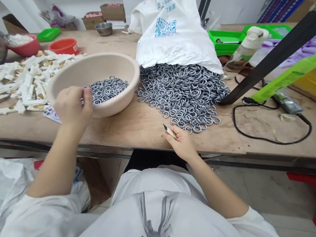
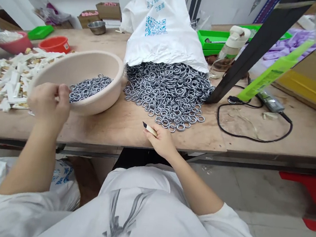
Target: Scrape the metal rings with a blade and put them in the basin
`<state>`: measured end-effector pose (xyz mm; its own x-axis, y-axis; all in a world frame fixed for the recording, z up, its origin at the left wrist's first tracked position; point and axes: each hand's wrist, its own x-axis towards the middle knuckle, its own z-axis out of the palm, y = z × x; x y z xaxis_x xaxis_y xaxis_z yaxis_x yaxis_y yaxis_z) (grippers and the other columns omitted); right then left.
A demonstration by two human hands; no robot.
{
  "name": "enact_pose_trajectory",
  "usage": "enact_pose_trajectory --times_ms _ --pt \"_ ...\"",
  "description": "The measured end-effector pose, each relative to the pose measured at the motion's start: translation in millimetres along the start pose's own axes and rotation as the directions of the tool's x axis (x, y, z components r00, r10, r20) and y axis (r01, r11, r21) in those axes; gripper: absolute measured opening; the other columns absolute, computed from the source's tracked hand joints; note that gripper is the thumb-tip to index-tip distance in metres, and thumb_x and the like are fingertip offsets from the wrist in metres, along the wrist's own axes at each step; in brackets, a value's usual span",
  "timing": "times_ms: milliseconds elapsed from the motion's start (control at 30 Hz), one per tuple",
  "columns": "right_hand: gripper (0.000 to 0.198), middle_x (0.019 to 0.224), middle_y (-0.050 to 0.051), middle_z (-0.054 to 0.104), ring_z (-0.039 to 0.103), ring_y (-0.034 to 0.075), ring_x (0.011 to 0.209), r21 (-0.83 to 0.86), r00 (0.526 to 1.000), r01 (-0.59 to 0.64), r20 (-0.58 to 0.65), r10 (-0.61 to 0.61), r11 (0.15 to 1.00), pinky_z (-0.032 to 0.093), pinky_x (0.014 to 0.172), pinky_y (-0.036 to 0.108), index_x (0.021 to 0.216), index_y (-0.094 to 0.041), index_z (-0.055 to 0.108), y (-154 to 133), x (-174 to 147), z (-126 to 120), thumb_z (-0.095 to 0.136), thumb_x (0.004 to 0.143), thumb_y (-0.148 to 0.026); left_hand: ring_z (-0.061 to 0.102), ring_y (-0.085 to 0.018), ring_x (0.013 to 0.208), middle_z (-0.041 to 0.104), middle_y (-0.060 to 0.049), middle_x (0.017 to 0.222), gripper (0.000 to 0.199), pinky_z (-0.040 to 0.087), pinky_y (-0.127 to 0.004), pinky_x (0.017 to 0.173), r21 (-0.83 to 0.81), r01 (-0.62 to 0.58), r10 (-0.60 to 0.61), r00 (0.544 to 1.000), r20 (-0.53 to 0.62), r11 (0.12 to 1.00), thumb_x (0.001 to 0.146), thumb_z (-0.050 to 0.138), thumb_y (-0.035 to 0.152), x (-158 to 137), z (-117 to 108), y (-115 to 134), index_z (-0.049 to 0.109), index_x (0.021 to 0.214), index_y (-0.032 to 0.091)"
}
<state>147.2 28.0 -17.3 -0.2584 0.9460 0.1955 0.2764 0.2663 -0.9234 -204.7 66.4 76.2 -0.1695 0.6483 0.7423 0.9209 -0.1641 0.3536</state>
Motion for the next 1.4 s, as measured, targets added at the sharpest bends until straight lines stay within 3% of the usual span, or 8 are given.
enact_pose_trajectory --times_ms 133,267,433,733,833,1000,1267,1400 --pt "0.036 0.069 -0.002 0.047 0.042 0.016 0.062 0.030 1.000 -0.009 0.015 0.009 1.000 0.029 0.058 0.028 0.083 -0.017 0.062 -0.9 1.7 -0.7 0.059 0.092 -0.051 0.056 -0.021 0.076 0.067 -0.009 0.078 0.016 0.039 -0.032 0.076 -0.294 -0.467 0.514 0.851 0.107 0.834 0.086 0.063 0.026 -43.7 28.3 49.1 0.064 0.074 0.017" --pt "0.039 0.067 -0.002 0.043 0.037 0.015 0.060 0.134 0.998 0.028 -0.064 -0.020 0.991 0.028 0.057 0.027 0.079 -0.018 0.057 -2.4 3.0 -1.9 0.059 0.095 -0.054 0.060 -0.029 0.106 0.069 -0.013 0.112 0.034 0.047 -0.038 0.085 -0.243 -0.338 0.416 0.746 0.520 0.909 0.099 0.047 0.038 -55.8 78.7 109.0 0.071 0.092 0.015" --pt "0.051 0.067 -0.001 0.041 0.035 0.016 0.060 0.248 0.992 0.019 -0.122 0.012 0.968 0.029 0.055 0.027 0.083 -0.019 0.058 0.4 0.9 -5.4 0.056 0.099 -0.068 0.031 -0.037 0.147 0.034 -0.022 0.158 0.058 0.028 -0.048 0.119 -0.236 -0.353 0.417 0.634 0.651 0.905 0.101 0.046 0.041 -48.2 137.5 160.1 0.051 0.144 0.003" --pt "0.053 0.072 0.001 0.049 0.043 0.017 0.067 0.160 0.996 0.013 0.084 -0.027 0.987 0.035 0.064 0.028 0.078 -0.018 0.057 -19.2 21.6 -8.7 0.055 0.101 -0.066 0.001 -0.035 0.156 0.006 -0.014 0.168 0.074 0.010 -0.056 0.124 -0.247 -0.223 0.327 0.492 0.806 0.943 0.102 0.039 0.051 -56.1 165.4 150.6 0.021 0.164 0.015" --pt "0.056 0.070 0.002 0.050 0.043 0.018 0.066 0.139 0.992 0.088 0.076 -0.100 0.986 0.036 0.063 0.029 0.073 -0.019 0.054 -30.9 52.0 -2.1 0.055 0.099 -0.068 0.002 -0.037 0.155 0.008 -0.016 0.167 0.072 0.010 -0.059 0.123 -0.323 -0.187 0.373 0.499 0.782 0.928 0.099 0.046 0.040 -60.7 172.8 142.4 0.026 0.162 0.013" --pt "0.053 0.071 0.002 0.053 0.049 0.019 0.067 0.193 0.980 0.196 -0.061 -0.188 0.961 0.042 0.067 0.030 0.079 -0.019 0.057 -32.9 96.3 15.9 0.057 0.097 -0.069 0.015 -0.041 0.153 0.025 -0.020 0.162 0.062 0.018 -0.062 0.120 -0.518 -0.127 0.453 0.683 0.573 0.846 0.097 0.045 0.030 -79.0 197.4 132.6 0.040 0.157 0.015" --pt "0.043 0.070 0.002 0.056 0.049 0.018 0.063 0.093 0.950 0.297 -0.133 -0.284 0.950 0.040 0.061 0.029 0.078 -0.019 0.060 -9.9 88.2 18.4 0.057 0.103 -0.053 0.016 -0.037 0.154 0.024 -0.016 0.164 0.063 0.013 -0.058 0.123 -0.495 -0.211 0.480 0.709 0.516 0.843 0.099 0.040 0.033 -91.1 205.5 130.6 0.032 0.161 0.021" --pt "0.045 0.070 0.002 0.055 0.048 0.018 0.062 0.118 0.953 0.278 -0.158 -0.258 0.953 0.041 0.061 0.029 0.077 -0.019 0.059 -11.9 87.2 17.7 0.056 0.104 -0.056 0.011 -0.037 0.155 0.020 -0.016 0.165 0.063 0.013 -0.060 0.123 -0.440 -0.181 0.453 0.604 0.656 0.879 0.099 0.038 0.032 -80.5 192.2 134.8 0.034 0.160 0.015"
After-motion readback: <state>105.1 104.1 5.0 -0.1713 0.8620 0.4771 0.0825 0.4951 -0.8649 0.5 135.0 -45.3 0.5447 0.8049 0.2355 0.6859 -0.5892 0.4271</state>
